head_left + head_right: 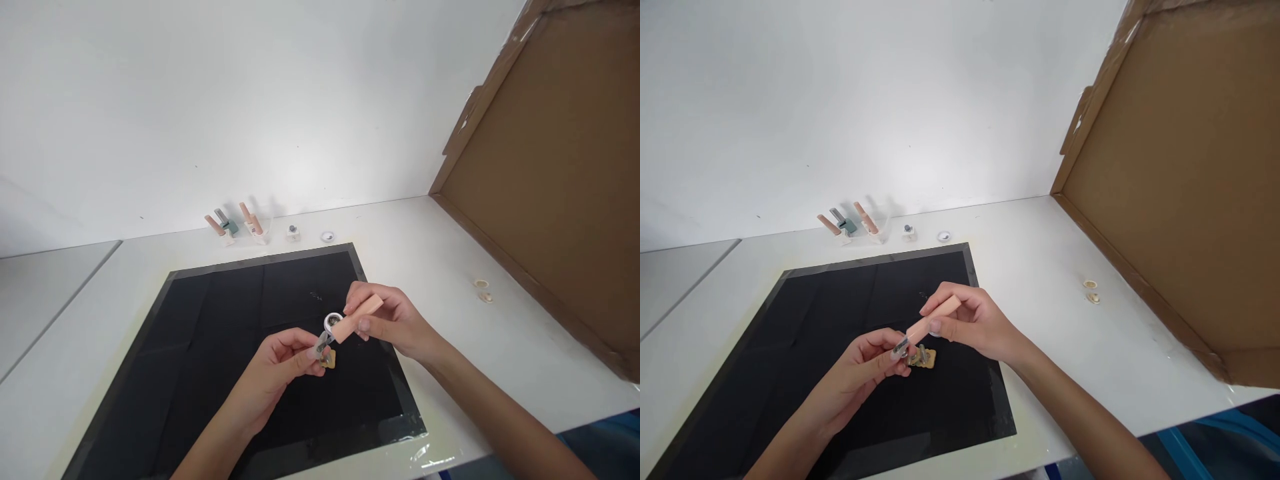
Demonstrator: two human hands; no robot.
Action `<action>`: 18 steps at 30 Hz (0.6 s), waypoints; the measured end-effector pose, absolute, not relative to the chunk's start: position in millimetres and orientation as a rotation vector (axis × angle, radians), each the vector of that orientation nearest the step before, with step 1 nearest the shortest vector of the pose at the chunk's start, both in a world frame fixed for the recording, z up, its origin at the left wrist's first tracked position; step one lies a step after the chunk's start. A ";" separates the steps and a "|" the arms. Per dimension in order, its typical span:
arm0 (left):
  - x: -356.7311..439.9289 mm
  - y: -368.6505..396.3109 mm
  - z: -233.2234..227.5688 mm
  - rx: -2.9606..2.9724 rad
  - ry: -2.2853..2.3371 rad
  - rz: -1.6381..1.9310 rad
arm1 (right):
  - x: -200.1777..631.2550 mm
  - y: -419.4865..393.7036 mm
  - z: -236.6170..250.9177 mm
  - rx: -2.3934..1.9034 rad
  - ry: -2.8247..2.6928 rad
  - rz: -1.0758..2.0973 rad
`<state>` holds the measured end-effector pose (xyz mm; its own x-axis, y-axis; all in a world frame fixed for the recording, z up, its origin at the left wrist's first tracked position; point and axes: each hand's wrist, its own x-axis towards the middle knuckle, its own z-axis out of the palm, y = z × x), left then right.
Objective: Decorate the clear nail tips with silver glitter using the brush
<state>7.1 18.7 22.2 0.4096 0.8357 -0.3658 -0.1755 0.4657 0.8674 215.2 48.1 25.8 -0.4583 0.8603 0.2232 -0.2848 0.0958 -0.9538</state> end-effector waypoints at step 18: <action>6.0 19.0 20.8 0.865 0.899 0.721 | 219.4 49.2 28.7 -0.684 -1.546 1.332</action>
